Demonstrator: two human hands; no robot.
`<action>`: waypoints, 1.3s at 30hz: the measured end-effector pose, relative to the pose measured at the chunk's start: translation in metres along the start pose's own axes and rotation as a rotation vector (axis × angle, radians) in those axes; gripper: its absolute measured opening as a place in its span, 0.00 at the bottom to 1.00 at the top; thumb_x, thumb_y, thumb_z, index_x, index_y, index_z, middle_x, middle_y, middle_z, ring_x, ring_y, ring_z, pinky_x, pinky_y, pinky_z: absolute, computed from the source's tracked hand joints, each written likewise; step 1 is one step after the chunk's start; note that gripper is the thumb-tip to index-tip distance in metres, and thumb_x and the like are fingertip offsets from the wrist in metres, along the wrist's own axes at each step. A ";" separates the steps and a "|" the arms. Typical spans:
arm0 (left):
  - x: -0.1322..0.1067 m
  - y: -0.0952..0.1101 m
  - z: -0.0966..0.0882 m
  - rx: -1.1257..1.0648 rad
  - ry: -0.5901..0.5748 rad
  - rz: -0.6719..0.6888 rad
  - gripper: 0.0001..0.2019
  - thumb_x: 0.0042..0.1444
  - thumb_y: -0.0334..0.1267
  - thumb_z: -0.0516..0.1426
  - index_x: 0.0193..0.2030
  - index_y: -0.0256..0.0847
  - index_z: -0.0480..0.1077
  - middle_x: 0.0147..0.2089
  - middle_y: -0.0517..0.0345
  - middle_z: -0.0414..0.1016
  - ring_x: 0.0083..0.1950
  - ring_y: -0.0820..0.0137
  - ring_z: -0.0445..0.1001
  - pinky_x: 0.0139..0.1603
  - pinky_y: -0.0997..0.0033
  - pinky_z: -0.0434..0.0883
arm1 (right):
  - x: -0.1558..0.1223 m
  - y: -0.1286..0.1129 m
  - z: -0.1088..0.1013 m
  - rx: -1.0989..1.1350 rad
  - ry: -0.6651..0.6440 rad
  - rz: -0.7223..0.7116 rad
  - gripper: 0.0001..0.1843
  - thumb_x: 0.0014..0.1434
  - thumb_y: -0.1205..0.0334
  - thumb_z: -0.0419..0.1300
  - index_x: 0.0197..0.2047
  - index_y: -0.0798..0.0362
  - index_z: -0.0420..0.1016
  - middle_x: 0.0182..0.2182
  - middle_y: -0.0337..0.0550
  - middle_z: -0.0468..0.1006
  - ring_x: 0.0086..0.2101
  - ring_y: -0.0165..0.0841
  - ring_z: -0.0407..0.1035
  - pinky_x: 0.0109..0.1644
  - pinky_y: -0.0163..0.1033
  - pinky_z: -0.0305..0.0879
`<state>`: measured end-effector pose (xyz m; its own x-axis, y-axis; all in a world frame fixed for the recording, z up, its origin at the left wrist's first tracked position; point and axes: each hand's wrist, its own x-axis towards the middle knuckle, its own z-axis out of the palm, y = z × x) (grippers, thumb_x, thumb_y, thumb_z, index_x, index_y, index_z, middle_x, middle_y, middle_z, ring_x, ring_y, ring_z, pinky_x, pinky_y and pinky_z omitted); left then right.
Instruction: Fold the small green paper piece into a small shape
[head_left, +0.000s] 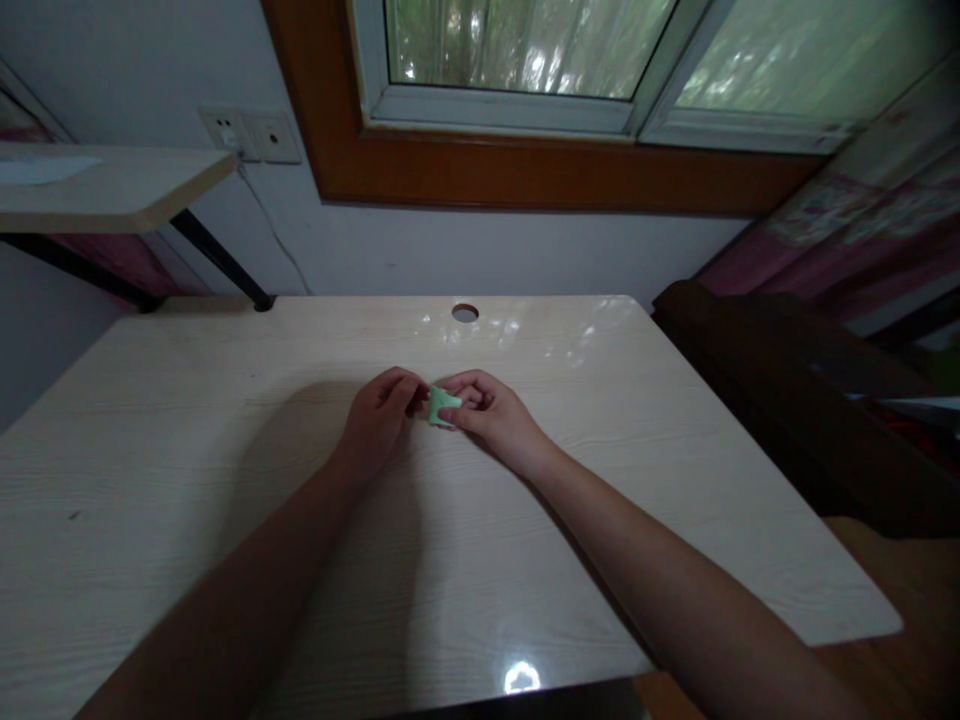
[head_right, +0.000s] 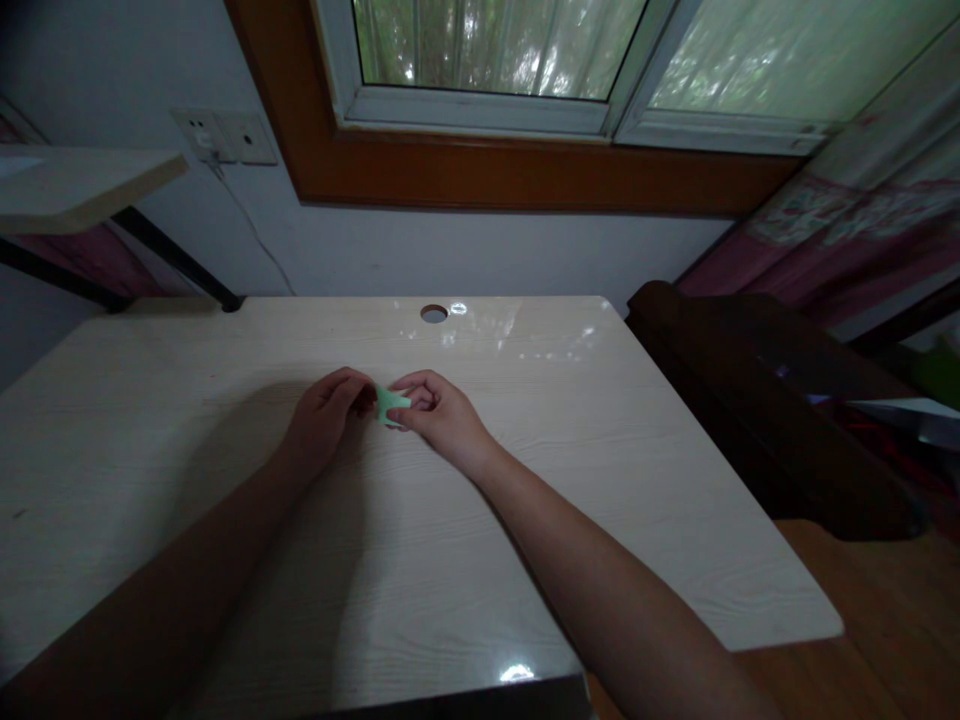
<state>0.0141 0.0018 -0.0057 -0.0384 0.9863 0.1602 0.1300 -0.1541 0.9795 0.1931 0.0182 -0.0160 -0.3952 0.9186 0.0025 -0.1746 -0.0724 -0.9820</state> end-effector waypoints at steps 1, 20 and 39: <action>0.000 0.000 0.000 -0.009 -0.006 -0.002 0.12 0.60 0.41 0.55 0.30 0.39 0.72 0.26 0.61 0.71 0.28 0.73 0.68 0.31 0.74 0.65 | 0.000 0.001 0.000 -0.002 -0.004 0.002 0.19 0.47 0.61 0.72 0.42 0.51 0.74 0.25 0.32 0.75 0.27 0.28 0.74 0.34 0.35 0.70; 0.001 -0.001 -0.002 0.116 -0.003 -0.002 0.10 0.59 0.41 0.58 0.29 0.39 0.71 0.26 0.63 0.68 0.29 0.73 0.66 0.32 0.73 0.64 | 0.002 0.004 -0.003 0.015 -0.006 -0.028 0.19 0.48 0.61 0.73 0.43 0.51 0.74 0.23 0.30 0.73 0.26 0.27 0.73 0.34 0.35 0.68; 0.001 -0.006 0.001 -0.115 -0.066 -0.027 0.10 0.52 0.38 0.64 0.40 0.39 0.73 0.25 0.65 0.69 0.27 0.74 0.70 0.30 0.74 0.68 | 0.001 0.005 -0.007 0.000 -0.013 -0.052 0.18 0.52 0.57 0.71 0.44 0.50 0.72 0.28 0.34 0.76 0.29 0.28 0.72 0.36 0.36 0.69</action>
<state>0.0144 0.0040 -0.0114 0.0249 0.9914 0.1286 0.0149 -0.1290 0.9915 0.1981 0.0219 -0.0226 -0.3974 0.9160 0.0559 -0.1948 -0.0247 -0.9805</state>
